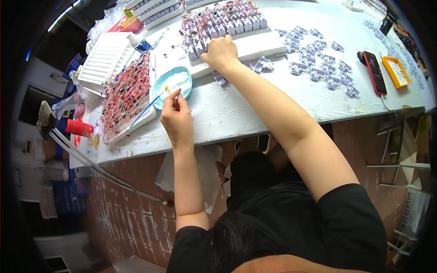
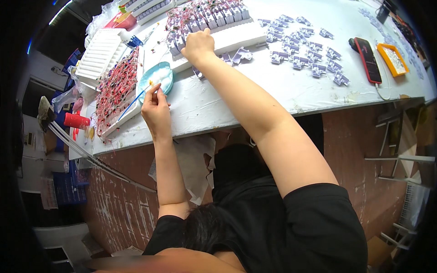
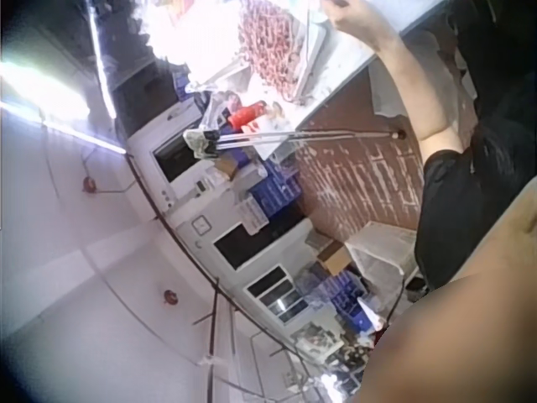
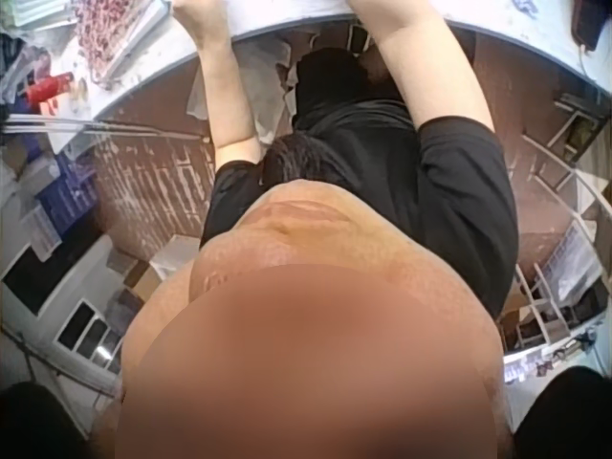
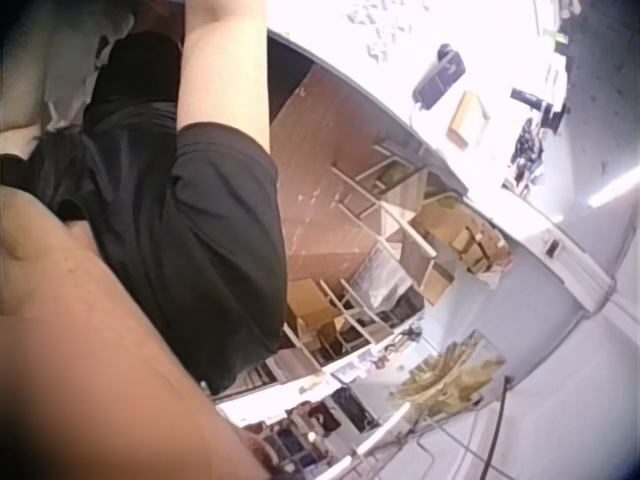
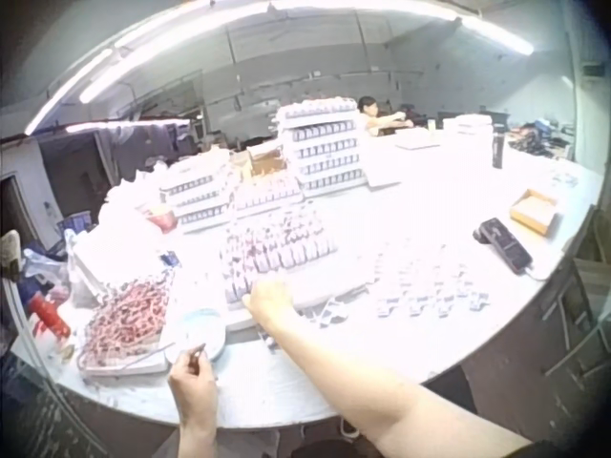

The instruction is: Assemble small electronic components by applying a substance with a brush and fitting pieces together.

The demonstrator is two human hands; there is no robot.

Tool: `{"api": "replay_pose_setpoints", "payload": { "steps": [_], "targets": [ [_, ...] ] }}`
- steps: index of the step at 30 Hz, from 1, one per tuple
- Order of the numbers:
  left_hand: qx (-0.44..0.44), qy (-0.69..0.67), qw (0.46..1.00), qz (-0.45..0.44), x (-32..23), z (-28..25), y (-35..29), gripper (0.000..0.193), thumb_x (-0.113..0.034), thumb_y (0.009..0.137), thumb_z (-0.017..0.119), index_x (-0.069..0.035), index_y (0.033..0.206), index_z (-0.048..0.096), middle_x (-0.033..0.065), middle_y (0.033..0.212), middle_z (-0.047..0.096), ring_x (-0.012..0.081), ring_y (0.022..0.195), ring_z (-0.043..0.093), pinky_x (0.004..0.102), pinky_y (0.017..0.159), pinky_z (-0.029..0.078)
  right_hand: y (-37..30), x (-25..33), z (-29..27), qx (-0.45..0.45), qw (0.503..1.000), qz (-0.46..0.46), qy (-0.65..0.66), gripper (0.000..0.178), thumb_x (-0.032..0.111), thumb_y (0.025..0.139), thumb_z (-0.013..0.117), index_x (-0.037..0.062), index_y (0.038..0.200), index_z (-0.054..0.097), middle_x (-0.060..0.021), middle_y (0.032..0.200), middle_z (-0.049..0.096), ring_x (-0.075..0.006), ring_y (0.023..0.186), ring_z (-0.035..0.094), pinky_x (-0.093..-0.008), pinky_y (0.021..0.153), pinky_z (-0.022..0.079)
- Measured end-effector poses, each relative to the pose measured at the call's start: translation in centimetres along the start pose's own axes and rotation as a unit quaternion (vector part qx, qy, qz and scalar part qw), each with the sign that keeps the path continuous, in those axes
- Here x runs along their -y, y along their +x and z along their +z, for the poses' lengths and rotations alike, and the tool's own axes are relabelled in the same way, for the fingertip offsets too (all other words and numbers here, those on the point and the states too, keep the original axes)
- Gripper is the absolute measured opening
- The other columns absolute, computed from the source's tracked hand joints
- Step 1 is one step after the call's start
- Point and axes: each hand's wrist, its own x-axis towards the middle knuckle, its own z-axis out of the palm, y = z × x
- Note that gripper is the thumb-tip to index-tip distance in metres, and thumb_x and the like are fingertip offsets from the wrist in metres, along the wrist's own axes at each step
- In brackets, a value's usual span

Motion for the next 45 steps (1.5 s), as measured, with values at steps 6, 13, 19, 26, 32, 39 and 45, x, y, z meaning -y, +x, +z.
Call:
{"api": "replay_pose_setpoints", "payload": {
  "steps": [6,13,19,26,32,39,45],
  "targets": [
    [-0.011,0.014,1.0,0.01,0.0,0.0,0.1,0.019,-0.007,0.096,0.06,0.002,0.108,0.071,0.0076,0.072,0.063,0.0122,0.059,0.053,0.0291,0.056,0.045,-0.3,0.4,1.0,-0.049,0.999,-0.01,-0.009,0.032,0.034,0.076,0.072,0.0042,0.085,0.077,-0.0169,0.09,0.073,-0.0325,0.098,0.064,-0.0381,0.082,0.056],
    [-0.016,0.021,1.0,0.016,0.4,-0.1,0.1,0.019,-0.008,0.096,0.06,0.002,0.108,0.071,0.0089,0.073,0.064,0.013,0.06,0.056,0.0298,0.057,0.047,0.0,-1.3,-2.3,0.087,0.988,-0.11,-0.064,0.025,0.023,0.079,0.068,0.0011,0.088,0.076,-0.0206,0.09,0.073,-0.0364,0.093,0.067,-0.0406,0.086,0.055],
    [-0.029,0.002,0.999,0.029,0.6,-0.3,-0.2,0.019,-0.006,0.096,0.06,0.001,0.109,0.071,0.0073,0.071,0.064,0.0119,0.059,0.057,0.0288,0.055,0.047,-0.2,-6.2,-9.4,-0.015,0.985,-0.144,0.097,0.029,0.018,0.09,0.069,0.0026,0.115,0.072,-0.0191,0.106,0.073,-0.0307,0.095,0.072,-0.0417,0.086,0.056],
    [-0.033,-0.046,0.998,0.024,-0.5,-0.1,-0.5,0.022,-0.007,0.098,0.059,-0.001,0.118,0.067,0.0019,0.071,0.06,0.0076,0.059,0.054,0.0239,0.054,0.044,-8.0,-15.4,-16.9,-0.013,0.982,-0.175,0.067,0.028,0.018,0.095,0.066,0.0089,0.121,0.07,-0.0101,0.107,0.073,-0.0186,0.088,0.067,-0.0299,0.08,0.055],
    [-0.006,-0.02,0.99,0.139,-1.5,0.6,-2.9,0.023,-0.002,0.095,0.062,-0.003,0.116,0.069,0.004,0.077,0.064,0.009,0.063,0.058,0.0249,0.058,0.048,-16.6,-17.2,-19.2,0.014,0.993,-0.097,0.062,0.029,0.013,0.09,0.07,0.0086,0.118,0.072,-0.0073,0.104,0.071,-0.0219,0.102,0.058,-0.0353,0.093,0.047],
    [0.142,-0.007,0.954,0.264,-6.1,4.2,-7.8,0.029,0.004,0.083,0.07,-0.003,0.112,0.071,0.011,0.09,0.07,0.0201,0.076,0.065,0.0313,0.07,0.055,-19.3,-20.4,-19.5,-0.089,0.995,-0.027,0.034,0.029,0.016,0.086,0.075,0.0093,0.114,0.073,-0.0067,0.101,0.07,-0.0247,0.105,0.058,-0.036,0.091,0.048],
    [0.133,0.069,0.932,0.331,-5.7,5.0,-8.0,0.032,0.0,0.08,0.073,-0.004,0.111,0.071,0.0113,0.095,0.07,0.0269,0.088,0.065,0.0387,0.084,0.053,-15.7,-21.5,-18.4,-0.077,0.99,-0.119,-0.024,0.031,0.022,0.086,0.075,0.0069,0.113,0.073,-0.0082,0.107,0.069,-0.0254,0.11,0.056,-0.0364,0.096,0.047]
  ]
}}
